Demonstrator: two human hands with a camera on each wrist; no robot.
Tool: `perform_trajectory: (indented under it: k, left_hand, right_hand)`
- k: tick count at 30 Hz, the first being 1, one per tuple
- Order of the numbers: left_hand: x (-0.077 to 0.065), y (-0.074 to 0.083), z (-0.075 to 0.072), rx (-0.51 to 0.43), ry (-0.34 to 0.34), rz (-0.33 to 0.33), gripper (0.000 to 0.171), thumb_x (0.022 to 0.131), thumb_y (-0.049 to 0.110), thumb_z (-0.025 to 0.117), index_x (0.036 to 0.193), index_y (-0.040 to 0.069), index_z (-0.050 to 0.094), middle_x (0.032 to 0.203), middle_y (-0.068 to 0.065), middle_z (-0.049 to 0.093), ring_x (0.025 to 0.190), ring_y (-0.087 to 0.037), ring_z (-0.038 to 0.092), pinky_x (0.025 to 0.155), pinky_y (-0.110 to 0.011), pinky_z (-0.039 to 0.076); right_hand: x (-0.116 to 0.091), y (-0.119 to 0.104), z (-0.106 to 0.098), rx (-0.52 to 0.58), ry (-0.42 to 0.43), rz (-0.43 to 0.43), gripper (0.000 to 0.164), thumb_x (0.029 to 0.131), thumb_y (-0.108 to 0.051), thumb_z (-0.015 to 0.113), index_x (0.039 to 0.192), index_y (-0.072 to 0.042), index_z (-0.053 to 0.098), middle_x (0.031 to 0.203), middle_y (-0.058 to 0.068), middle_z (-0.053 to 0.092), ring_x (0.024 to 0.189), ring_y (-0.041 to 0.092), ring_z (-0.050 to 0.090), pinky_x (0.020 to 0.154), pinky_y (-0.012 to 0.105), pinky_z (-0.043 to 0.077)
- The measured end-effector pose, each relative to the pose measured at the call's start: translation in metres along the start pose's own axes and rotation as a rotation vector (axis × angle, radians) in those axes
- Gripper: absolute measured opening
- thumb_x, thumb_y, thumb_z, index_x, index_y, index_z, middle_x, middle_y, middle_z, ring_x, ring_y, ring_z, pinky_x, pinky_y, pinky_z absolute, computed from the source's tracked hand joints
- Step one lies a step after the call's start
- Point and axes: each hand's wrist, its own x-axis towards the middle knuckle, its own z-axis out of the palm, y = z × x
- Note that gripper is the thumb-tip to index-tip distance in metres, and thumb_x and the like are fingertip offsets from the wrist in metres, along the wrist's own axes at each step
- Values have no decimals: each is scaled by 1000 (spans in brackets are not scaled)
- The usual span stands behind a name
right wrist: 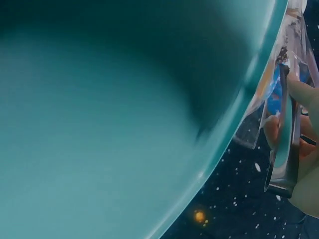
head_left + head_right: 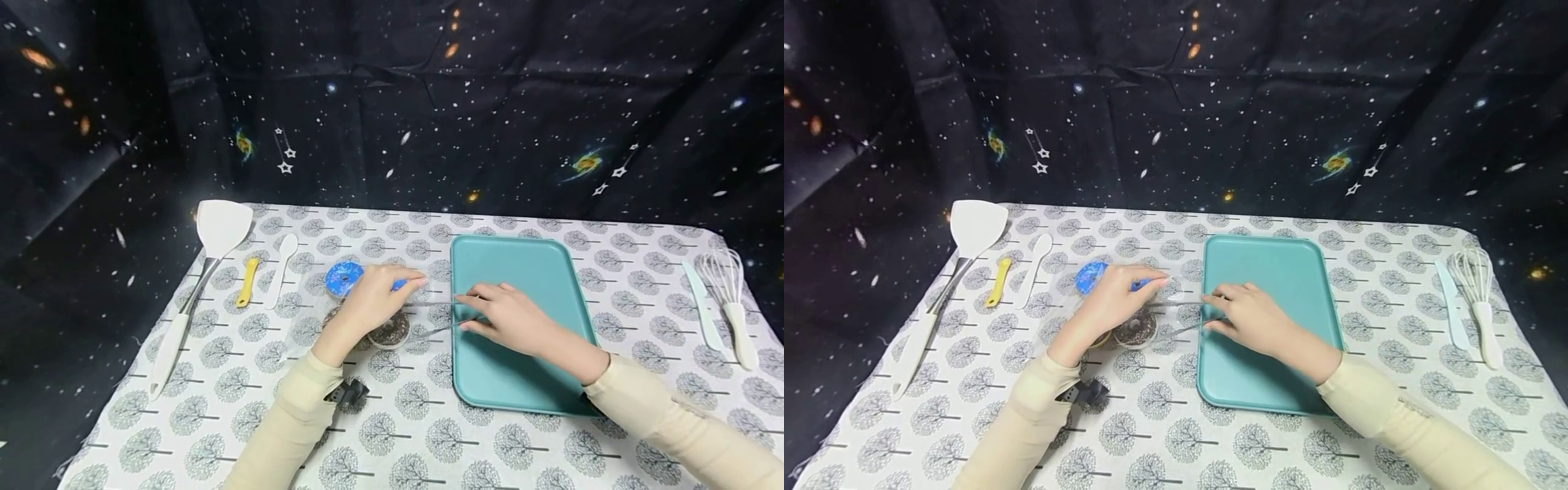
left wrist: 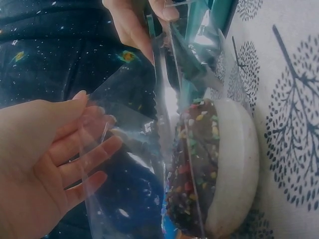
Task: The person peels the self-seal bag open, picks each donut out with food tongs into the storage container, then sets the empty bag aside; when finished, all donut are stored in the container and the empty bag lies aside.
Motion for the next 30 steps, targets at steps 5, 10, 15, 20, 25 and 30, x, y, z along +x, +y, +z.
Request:
perform_trajectory:
  k: [5, 10, 15, 20, 25, 30]
  left_hand:
    - [-1, 0, 0, -6, -31, -16, 23, 92, 31, 59, 107, 19, 71, 110, 1, 68, 105, -16, 63, 94, -33, 49]
    - [-1, -1, 1, -30, -56, -17, 23, 93, 30, 59, 108, 17, 71, 111, 0, 68, 106, -17, 63, 96, -32, 48]
    - [0, -2, 1, -25, -65, -12, 24, 92, 31, 58, 107, 17, 71, 110, 0, 69, 103, -15, 64, 95, -31, 48]
    - [0, -3, 2, -31, -57, -9, 23, 92, 30, 59, 106, 17, 71, 109, 0, 69, 104, -16, 64, 96, -32, 48]
    - [0, -3, 2, -30, -51, -8, 22, 92, 30, 60, 106, 18, 72, 108, 1, 69, 85, -9, 65, 94, -31, 49]
    - [1, -3, 3, -24, -66, -16, 23, 92, 32, 59, 106, 18, 72, 108, 1, 69, 52, -8, 48, 84, -28, 52]
  right_hand:
    - [4, -12, 1, 15, -36, 35, 49, 80, -39, 71, 117, -7, 65, 94, 1, 62, 72, 9, 53, 66, 28, 44]
    - [5, -24, 2, 4, -29, 26, 45, 81, -37, 72, 114, -6, 66, 86, -1, 59, 64, 8, 47, 63, 28, 45]
    - [4, -27, 6, -22, 0, 3, 44, 81, -35, 71, 112, -5, 67, 81, -2, 56, 63, 10, 48, 66, 30, 49]
    - [3, -28, 9, -3, 33, -3, 39, 81, -32, 72, 109, -5, 69, 80, -3, 57, 62, 10, 49, 64, 29, 50]
    - [5, -28, 11, 15, 71, -26, 30, 81, -27, 73, 103, -6, 71, 78, -4, 60, 62, 10, 53, 61, 28, 50]
    - [4, -27, 11, 1, 79, -26, 31, 80, -27, 73, 103, -6, 71, 77, -3, 61, 63, 11, 55, 62, 27, 51]
